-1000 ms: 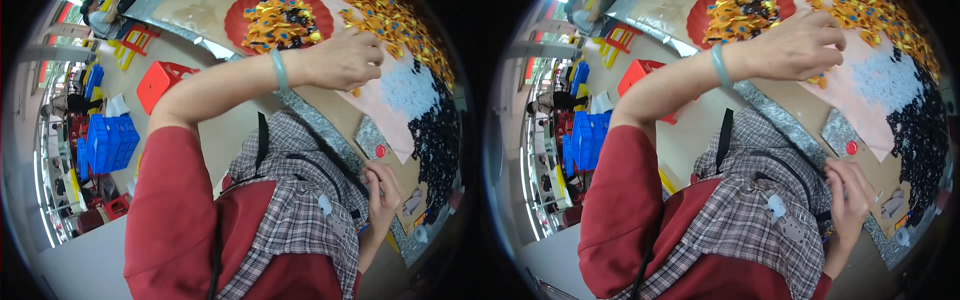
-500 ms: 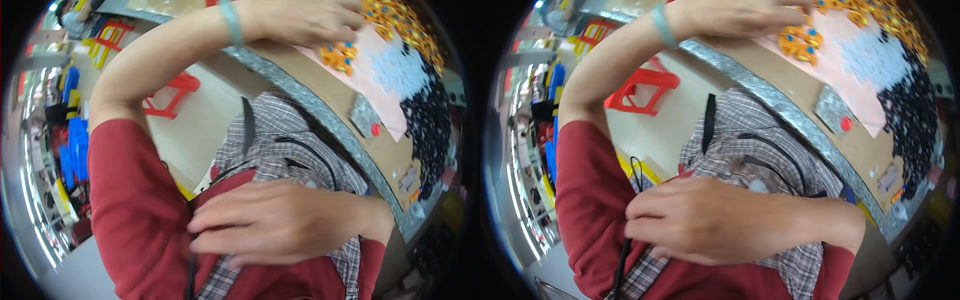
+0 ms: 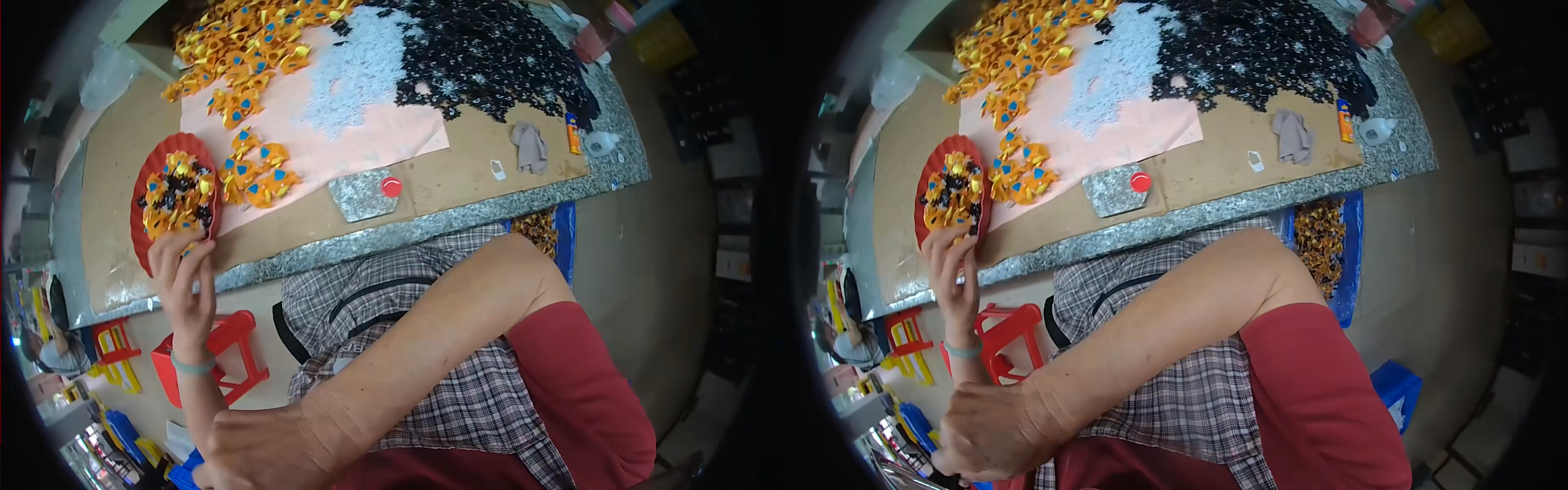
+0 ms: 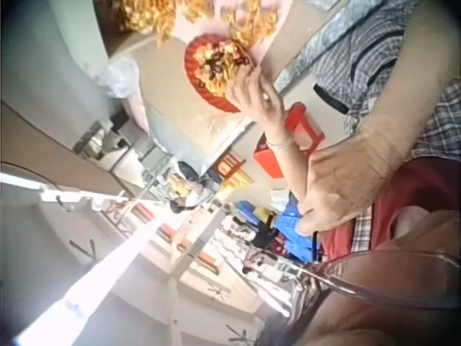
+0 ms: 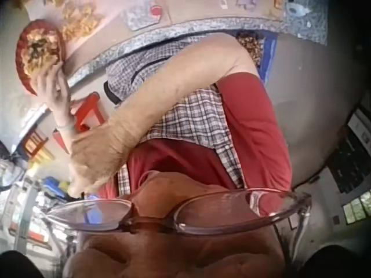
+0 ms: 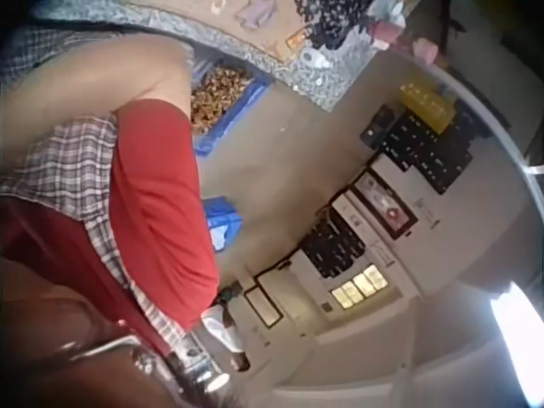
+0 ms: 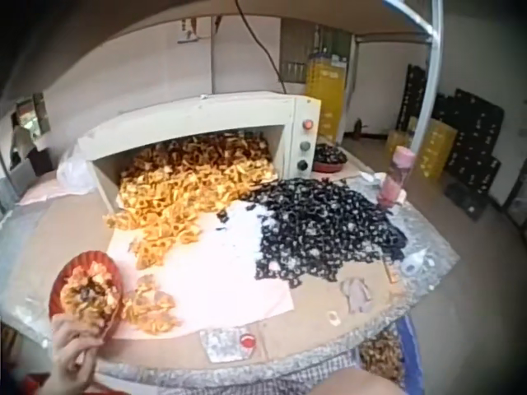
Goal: The person assembles craft figurines by gluing small decorative pieces onto them by hand. The person also adjusts and fastens a buckle on a strap before assembling additional figurines.
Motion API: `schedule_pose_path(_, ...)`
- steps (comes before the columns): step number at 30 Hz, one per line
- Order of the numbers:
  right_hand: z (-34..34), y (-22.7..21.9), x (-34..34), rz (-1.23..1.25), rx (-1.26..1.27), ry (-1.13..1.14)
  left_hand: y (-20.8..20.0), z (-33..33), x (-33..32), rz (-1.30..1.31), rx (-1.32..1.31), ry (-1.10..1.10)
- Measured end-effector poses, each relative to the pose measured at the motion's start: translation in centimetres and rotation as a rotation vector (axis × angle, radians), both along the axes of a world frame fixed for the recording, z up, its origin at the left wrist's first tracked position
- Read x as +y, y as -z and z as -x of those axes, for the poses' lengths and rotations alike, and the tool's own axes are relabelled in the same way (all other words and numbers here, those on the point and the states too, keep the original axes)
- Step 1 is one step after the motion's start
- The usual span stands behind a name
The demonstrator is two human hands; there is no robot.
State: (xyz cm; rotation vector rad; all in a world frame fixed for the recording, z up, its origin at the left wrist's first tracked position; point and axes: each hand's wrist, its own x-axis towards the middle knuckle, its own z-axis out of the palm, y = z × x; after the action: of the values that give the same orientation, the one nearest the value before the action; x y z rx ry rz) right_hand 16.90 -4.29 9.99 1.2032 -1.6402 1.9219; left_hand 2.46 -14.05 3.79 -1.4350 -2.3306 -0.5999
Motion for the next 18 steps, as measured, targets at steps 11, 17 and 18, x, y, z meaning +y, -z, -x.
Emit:
schedule_pose_path(11,5.1,-0.7,-1.5,0.012,0.217,0.372,-4.7,-44.5,18.2,-1.0,-1.558,-0.562)
schedule_pose_path(17,1.3,-7.1,-5.9,-0.296,-0.022,-0.546,-2.5,-11.2,4.7,-0.517,-1.902,0.061)
schedule_pose_path(18,-0.2,-7.3,-7.5,-0.308,-0.004,-0.671,-2.0,-10.2,6.4,-0.547,-1.697,0.166)
